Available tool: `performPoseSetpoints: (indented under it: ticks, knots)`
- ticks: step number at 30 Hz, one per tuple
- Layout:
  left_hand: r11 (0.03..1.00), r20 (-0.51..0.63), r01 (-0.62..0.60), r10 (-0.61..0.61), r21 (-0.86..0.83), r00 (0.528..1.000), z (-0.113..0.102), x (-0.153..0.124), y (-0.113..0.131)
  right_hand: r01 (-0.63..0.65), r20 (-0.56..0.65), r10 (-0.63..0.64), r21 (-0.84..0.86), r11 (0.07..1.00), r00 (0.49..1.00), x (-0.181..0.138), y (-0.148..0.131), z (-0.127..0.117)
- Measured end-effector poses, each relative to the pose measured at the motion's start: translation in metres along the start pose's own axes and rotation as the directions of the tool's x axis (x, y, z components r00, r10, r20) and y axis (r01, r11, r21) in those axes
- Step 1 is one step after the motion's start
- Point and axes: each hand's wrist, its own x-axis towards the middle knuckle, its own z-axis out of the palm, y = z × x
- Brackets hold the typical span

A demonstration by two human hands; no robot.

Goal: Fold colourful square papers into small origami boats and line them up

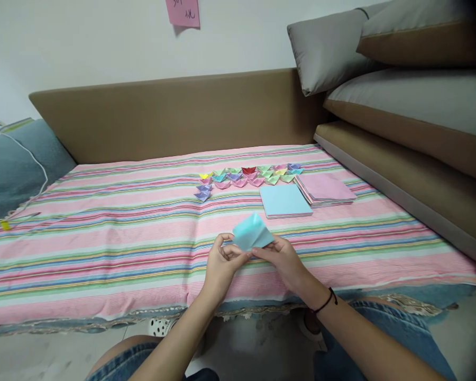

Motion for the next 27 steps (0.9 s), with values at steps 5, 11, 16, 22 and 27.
performPoseSetpoints:
  ticks: [5, 11, 16, 22, 27]
  knots:
    - [0.963, 0.060, -0.209, 0.201, 0.172, 0.978, -0.004, -0.004, 0.015, 0.044, 0.002, -0.044, -0.069, 0.997, 0.999, 0.003, -0.007, -0.007]
    - [0.772, 0.273, -0.481, 0.398, 0.416, 0.876, -0.013, -0.008, 0.038, 0.119, 0.118, -0.093, -0.231, 0.966, 0.989, 0.004, -0.016, -0.020]
    - [0.807, 0.171, -0.382, 0.342, 0.450, 0.924, -0.012, -0.007, 0.032, 0.134, 0.049, -0.127, -0.189, 0.973, 0.991, 0.003, -0.016, -0.018]
    - [0.938, 0.016, -0.181, 0.185, 0.296, 0.983, -0.006, -0.009, 0.022, 0.063, 0.084, -0.055, -0.106, 0.992, 0.995, 0.001, -0.009, -0.012]
    - [0.945, 0.011, -0.149, 0.152, 0.290, 0.988, -0.005, -0.007, 0.021, 0.080, 0.051, -0.073, -0.147, 0.986, 0.996, 0.001, -0.008, -0.013]
